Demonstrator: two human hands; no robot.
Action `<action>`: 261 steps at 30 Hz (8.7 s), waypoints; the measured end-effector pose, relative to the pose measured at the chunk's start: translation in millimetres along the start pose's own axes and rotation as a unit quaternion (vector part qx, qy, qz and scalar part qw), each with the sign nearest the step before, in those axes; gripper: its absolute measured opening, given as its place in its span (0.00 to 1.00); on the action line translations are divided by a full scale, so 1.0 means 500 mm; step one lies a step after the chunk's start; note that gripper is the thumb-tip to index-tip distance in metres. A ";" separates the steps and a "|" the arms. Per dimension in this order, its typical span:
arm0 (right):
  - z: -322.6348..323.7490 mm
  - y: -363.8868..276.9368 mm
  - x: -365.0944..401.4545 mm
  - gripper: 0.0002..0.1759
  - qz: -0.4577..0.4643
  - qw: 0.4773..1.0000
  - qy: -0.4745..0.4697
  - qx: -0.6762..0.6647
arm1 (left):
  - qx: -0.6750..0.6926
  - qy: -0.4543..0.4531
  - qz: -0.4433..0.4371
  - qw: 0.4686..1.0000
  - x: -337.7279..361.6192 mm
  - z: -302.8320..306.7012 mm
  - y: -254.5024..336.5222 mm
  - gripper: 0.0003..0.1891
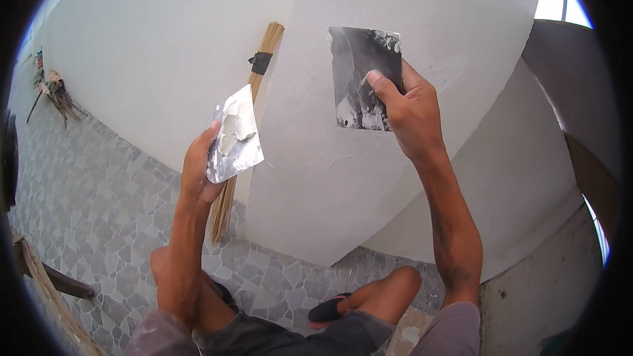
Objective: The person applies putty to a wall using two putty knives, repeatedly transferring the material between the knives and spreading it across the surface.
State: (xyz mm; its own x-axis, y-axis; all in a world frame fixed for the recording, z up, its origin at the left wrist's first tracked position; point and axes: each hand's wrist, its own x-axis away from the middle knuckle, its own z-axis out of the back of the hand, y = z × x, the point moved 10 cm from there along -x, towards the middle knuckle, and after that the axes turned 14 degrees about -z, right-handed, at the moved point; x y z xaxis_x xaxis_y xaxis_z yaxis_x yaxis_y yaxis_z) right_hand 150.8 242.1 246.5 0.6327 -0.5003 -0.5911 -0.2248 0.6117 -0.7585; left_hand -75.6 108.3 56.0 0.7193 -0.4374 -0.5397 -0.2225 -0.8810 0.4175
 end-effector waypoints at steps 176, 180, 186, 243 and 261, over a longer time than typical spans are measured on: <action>0.097 0.256 0.065 0.09 -0.009 0.789 -0.016 0.613 | -0.074 0.058 -0.093 0.991 0.024 0.018 0.021 0.24; 0.087 0.222 0.062 0.11 0.054 0.765 0.020 0.642 | -0.103 0.044 -0.091 0.990 0.023 0.027 0.022 0.25; 0.086 0.176 0.066 0.12 0.078 0.785 0.006 0.615 | -0.073 0.041 -0.076 0.994 0.026 0.028 0.017 0.25; 0.147 0.480 0.259 0.13 -0.075 0.954 0.266 0.119 | -0.130 0.095 -0.071 0.984 0.062 0.041 0.023 0.23; 0.130 0.391 0.223 0.11 -0.050 0.971 0.203 0.119 | -0.134 0.070 0.006 0.988 0.081 0.026 0.012 0.19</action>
State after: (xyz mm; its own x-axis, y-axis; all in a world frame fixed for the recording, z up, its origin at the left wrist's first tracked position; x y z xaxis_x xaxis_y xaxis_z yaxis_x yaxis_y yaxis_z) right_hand 225.6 345.9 50.0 0.2873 -0.7349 -0.6144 0.0303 0.6481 -0.7610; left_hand -56.2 83.0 27.3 0.8065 -0.4006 -0.4347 -0.0616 -0.7883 0.6121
